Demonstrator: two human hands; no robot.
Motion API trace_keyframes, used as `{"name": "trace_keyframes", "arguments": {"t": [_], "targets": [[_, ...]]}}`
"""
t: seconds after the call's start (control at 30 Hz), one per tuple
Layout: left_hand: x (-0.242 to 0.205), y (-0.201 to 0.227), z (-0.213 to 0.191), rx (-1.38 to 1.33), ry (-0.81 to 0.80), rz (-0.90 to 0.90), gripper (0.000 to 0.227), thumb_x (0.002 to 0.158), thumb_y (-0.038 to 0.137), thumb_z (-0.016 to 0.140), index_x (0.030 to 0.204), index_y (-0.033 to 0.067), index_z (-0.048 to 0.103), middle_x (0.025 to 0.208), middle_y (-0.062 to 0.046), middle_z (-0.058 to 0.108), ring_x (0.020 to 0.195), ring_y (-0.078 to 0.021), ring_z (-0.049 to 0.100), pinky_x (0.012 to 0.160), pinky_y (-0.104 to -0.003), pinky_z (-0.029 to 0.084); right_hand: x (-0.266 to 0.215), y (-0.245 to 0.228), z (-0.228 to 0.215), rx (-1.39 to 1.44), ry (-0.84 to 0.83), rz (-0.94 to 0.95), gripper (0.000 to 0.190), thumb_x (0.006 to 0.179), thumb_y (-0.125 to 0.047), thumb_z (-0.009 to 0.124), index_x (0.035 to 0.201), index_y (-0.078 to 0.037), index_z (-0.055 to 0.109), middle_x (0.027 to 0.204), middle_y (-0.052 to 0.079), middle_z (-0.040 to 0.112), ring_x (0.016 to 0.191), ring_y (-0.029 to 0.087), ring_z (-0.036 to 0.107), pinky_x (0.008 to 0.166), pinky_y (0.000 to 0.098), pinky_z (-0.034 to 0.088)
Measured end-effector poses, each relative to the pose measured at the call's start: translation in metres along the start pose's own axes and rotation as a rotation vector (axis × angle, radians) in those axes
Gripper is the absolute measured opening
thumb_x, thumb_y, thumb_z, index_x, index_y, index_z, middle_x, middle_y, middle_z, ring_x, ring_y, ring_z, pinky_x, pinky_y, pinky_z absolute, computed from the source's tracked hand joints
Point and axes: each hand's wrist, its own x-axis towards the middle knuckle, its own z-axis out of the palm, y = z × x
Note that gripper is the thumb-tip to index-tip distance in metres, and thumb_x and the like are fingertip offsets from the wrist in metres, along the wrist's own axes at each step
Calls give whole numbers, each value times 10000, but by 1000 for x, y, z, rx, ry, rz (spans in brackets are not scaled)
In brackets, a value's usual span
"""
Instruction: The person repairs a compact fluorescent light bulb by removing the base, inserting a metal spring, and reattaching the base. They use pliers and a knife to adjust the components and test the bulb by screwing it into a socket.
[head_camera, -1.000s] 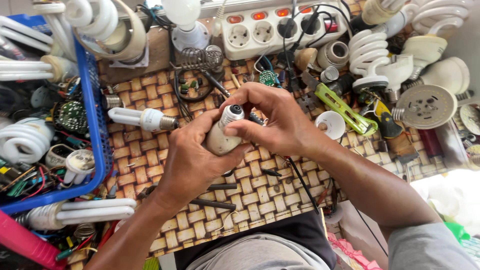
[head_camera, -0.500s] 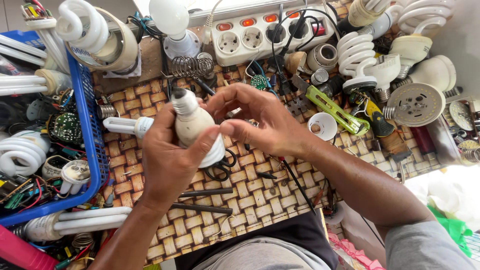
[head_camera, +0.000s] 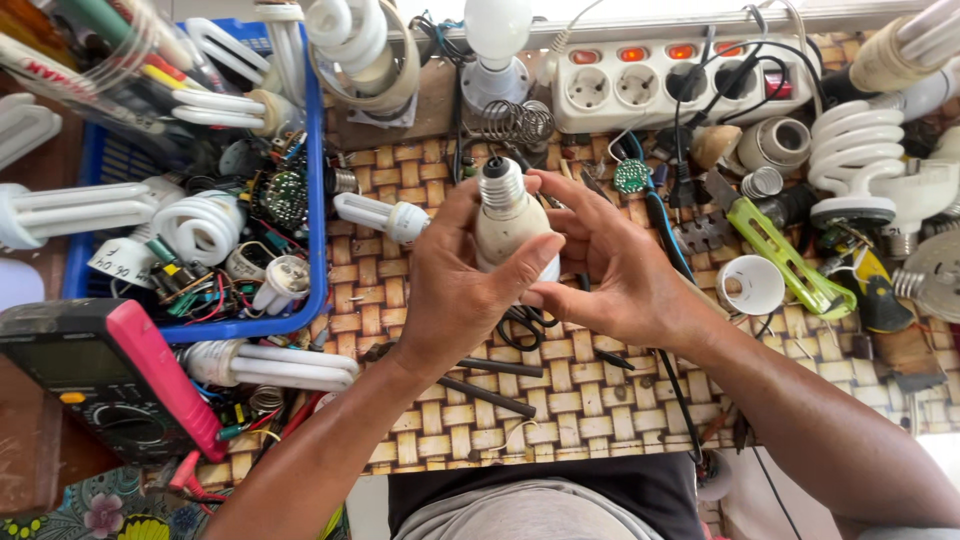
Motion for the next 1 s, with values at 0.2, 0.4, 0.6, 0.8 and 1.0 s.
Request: {"name": "trace_keyframes", "arguments": {"t": [0.2, 0.4, 0.6, 0.8, 1.0], "targets": [[6, 3, -14, -10, -180, -81, 167, 826, 153, 762, 913, 142, 620, 840, 11, 661, 710, -77, 603, 632, -233, 540, 0, -5, -13, -544, -66, -72, 970, 673, -332, 818, 1479, -85, 338, 1435, 232, 523, 1208, 347, 656, 994, 422, 585], [0, 11, -6, 28, -401, -270, 241, 763, 252, 790, 914, 143, 636, 819, -14, 723, 697, -133, 706, 615, -283, 611, 0, -13, -28, -157, 12, -115, 523, 958, -334, 544, 1382, -28, 523, 1148, 87, 640, 746, 108, 588, 635, 206, 521], [-8, 3, -2, 90, -496, -279, 327, 747, 125, 788, 1052, 112, 670, 884, 24, 729, 755, -60, 639, 684, -231, 552, -10, 5, -33, -73, -35, -38, 411, 901, -223, 632, 1249, -4, 633, 1244, 139, 691, 1169, 201, 659, 997, 298, 559], [-15, -11, 4, 123, -392, -220, 214, 731, 157, 830, 829, 156, 639, 743, 80, 620, 659, -17, 526, 568, -211, 478, -5, 8, -24, 108, -96, -132, 293, 852, -162, 758, 1093, -87, 610, 1073, 62, 621, 964, 133, 661, 850, 235, 614], [-11, -4, 3, 94, -410, -166, 320, 776, 173, 784, 1064, 111, 661, 883, 32, 693, 774, -57, 630, 683, -220, 553, -6, -13, -30, -176, -172, -154, 528, 967, -428, 505, 1298, -25, 584, 1253, 118, 636, 1197, 239, 592, 1045, 363, 490]]}}
